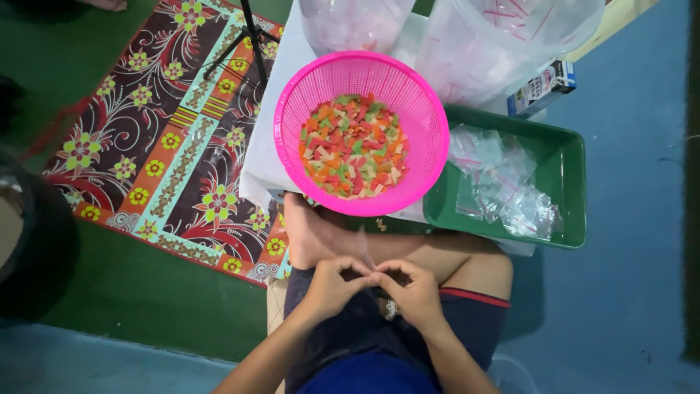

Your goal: A person is manually filling small plastic bags with colorful dried food pieces from a basket while sitting on the floor.

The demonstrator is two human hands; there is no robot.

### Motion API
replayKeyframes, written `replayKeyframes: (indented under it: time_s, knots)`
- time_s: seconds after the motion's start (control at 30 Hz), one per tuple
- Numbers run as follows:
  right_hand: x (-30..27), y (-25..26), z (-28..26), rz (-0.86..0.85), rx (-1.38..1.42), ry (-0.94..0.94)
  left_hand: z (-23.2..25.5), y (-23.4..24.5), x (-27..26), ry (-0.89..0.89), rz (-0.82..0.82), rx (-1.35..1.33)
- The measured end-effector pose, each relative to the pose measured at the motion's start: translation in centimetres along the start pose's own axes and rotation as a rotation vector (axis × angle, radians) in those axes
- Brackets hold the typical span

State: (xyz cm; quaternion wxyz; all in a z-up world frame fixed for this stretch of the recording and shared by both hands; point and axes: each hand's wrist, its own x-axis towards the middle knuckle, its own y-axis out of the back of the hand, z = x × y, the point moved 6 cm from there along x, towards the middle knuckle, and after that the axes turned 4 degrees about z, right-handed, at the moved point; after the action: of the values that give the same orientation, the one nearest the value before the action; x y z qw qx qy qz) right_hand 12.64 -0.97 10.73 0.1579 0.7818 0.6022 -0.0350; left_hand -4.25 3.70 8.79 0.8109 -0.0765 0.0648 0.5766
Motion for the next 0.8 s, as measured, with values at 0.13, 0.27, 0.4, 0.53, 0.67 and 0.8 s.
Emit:
replayKeyframes:
  time_s: [0.13,0.27,0.4,0.53,0.67,0.8]
  knots:
    - [0.1,0.6,-1.4,0.064,-0.153,0.051,-2.7,-0.6,0.5,0.131,-0.032,-0.188]
    - [0.3,0.4,-4.9,0.148,-0.459,0.458,-0.3,-0.7,0.5,-0.073,0.142,0.207]
    - [1.4,1.1,-3.9,0.103,-0.532,0.338,3.4,-2.6,-0.8,-0.583,0.029,0.75]
    - [2.4,1.5,-4.8,0.025,-0.693,0.396,2.9,-2.9,-0.4,-0.84,0.056,1.092]
    - [3.1,1.6,-7.5,-0.145,-0.72,0.446,5.8,-1.4,-0.4,-0.794,-0.105,1.05]
    - [4.5,1.3,-12.6,-0.19,-0.478,0.413,8.9,0.5,-0.6,-0.962,-0.101,0.905]
